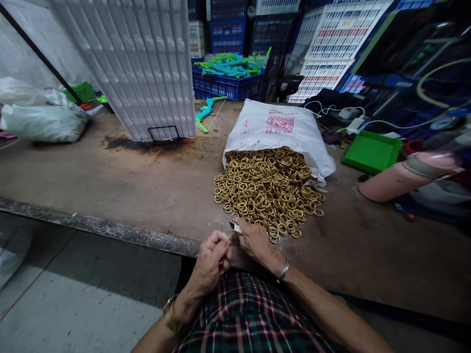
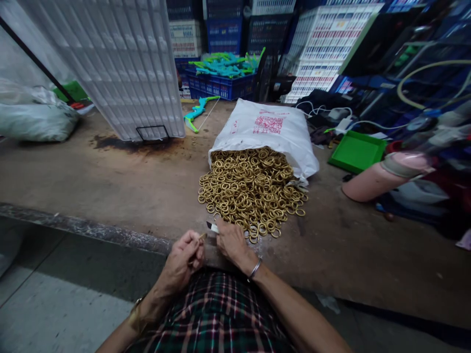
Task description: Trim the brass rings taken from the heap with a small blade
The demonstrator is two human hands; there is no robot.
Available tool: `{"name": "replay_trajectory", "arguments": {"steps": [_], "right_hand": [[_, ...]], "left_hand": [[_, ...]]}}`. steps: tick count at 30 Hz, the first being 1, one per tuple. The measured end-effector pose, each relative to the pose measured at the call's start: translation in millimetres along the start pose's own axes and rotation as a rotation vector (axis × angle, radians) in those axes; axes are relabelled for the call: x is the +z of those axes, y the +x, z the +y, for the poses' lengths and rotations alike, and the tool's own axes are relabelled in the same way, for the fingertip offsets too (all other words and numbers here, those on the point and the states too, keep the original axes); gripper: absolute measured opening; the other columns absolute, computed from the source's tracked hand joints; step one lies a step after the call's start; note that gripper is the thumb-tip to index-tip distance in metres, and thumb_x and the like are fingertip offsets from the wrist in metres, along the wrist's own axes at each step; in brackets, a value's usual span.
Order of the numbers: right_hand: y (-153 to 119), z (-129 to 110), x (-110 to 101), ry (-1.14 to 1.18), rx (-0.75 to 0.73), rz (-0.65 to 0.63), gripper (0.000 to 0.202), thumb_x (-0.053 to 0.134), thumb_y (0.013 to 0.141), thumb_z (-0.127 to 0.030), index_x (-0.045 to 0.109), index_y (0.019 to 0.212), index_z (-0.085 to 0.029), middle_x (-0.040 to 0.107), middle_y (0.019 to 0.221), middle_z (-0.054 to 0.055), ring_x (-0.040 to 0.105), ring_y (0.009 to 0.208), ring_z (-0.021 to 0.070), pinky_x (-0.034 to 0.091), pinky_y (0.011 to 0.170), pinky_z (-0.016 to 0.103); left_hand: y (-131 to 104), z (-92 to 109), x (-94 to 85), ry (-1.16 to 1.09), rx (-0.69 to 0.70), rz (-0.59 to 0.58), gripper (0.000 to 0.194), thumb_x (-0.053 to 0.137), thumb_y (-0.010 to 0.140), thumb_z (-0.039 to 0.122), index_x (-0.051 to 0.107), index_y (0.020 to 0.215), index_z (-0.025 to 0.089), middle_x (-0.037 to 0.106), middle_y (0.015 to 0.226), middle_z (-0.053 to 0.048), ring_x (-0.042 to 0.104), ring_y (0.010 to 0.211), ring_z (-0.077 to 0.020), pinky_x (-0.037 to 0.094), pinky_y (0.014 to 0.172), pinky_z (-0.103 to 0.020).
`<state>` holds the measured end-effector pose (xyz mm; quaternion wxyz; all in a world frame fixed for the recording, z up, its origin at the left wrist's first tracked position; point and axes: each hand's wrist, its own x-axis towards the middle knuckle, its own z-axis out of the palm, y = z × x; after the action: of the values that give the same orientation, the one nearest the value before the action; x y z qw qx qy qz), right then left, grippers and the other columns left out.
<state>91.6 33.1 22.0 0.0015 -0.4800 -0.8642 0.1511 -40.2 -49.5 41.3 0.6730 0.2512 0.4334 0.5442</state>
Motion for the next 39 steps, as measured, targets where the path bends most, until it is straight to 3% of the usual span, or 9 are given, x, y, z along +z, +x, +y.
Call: {"name": "replay_trajectory", "arguments": {"steps": [4,10,16,21,25,30,35,39], "right_hand": [[11,-11,-6,-0.052,0.064,0.055,0.024,0.044,0.079,-0.019,0.047,0.103,-0.017,0.065,0.085,0.009,0.061,0.073,0.0192,0.034,0.059,0.025],[29,-16,-7,-0.157,0.15,0.04,0.018,0.04,0.082,-0.015,0.05,0.097,-0.016,0.066,0.082,0.011,0.063,0.074,0.0221,0.039,0.059,0.027],[22,-15,-8,-0.124,0.141,0.018,0.019,0.04,0.083,-0.016,0.048,0.099,-0.015,0.065,0.08,0.01,0.063,0.074,0.0211,0.038,0.06,0.027],[14,-15,-3,-0.08,0.096,0.067,0.021,0.041,0.084,-0.025,0.045,0.104,-0.019,0.062,0.092,0.007,0.059,0.077,0.0196,0.036,0.062,0.027],[10,-15,-1,-0.08,0.061,0.101,0.025,0.042,0.083,-0.023,0.044,0.108,-0.023,0.058,0.1,0.005,0.057,0.077,0.018,0.034,0.061,0.026],[6,-9,3,-0.02,-0.004,0.092,0.026,0.043,0.079,-0.016,0.05,0.103,-0.022,0.058,0.096,0.004,0.055,0.076,0.0158,0.032,0.061,0.025],[3,-3,9,0.182,-0.106,0.218,0.015,0.045,0.075,-0.014,0.055,0.085,-0.02,0.058,0.081,0.002,0.051,0.072,0.0139,0.031,0.062,0.023],[3,-5,6,0.336,-0.123,0.254,0.009,0.045,0.073,-0.016,0.053,0.069,-0.019,0.051,0.064,-0.002,0.042,0.059,0.0109,0.027,0.056,0.022]], "left_hand": [[6,2,-6.6,-0.195,-0.089,0.06,0.031,0.058,0.075,0.043,0.042,0.07,0.017,0.052,0.066,0.003,0.034,0.04,-0.0018,0.021,0.035,-0.014],[6,-2,-13.7,-0.178,-0.048,0.114,0.028,0.059,0.075,0.04,0.046,0.07,0.016,0.056,0.069,0.001,0.038,0.041,-0.0032,0.026,0.036,-0.016],[8,-2,-23.4,-0.347,-0.128,0.128,0.028,0.065,0.069,0.029,0.053,0.091,0.019,0.055,0.064,0.002,0.044,0.044,-0.0063,0.031,0.037,-0.016],[12,-3,-33.8,-0.52,-0.154,0.177,0.011,0.064,0.068,0.018,0.055,0.069,0.012,0.059,0.071,-0.003,0.054,0.057,-0.0098,0.038,0.041,-0.017],[14,-3,-36.8,-0.537,-0.191,0.295,0.006,0.06,0.071,0.01,0.054,0.07,0.012,0.061,0.073,-0.004,0.059,0.062,-0.0123,0.043,0.043,-0.018],[16,-4,-31.7,-0.373,-0.148,0.233,0.016,0.067,0.068,0.019,0.052,0.071,0.014,0.058,0.068,0.0,0.057,0.058,-0.0099,0.042,0.041,-0.016],[18,-10,-18.3,0.023,0.005,0.239,0.032,0.067,0.066,0.041,0.051,0.079,0.016,0.051,0.056,0.005,0.044,0.043,-0.0057,0.031,0.035,-0.014],[19,-7,-9.1,0.328,0.043,0.234,0.031,0.061,0.069,0.043,0.053,0.08,0.015,0.043,0.048,0.008,0.035,0.038,-0.0048,0.027,0.037,-0.017]]}}
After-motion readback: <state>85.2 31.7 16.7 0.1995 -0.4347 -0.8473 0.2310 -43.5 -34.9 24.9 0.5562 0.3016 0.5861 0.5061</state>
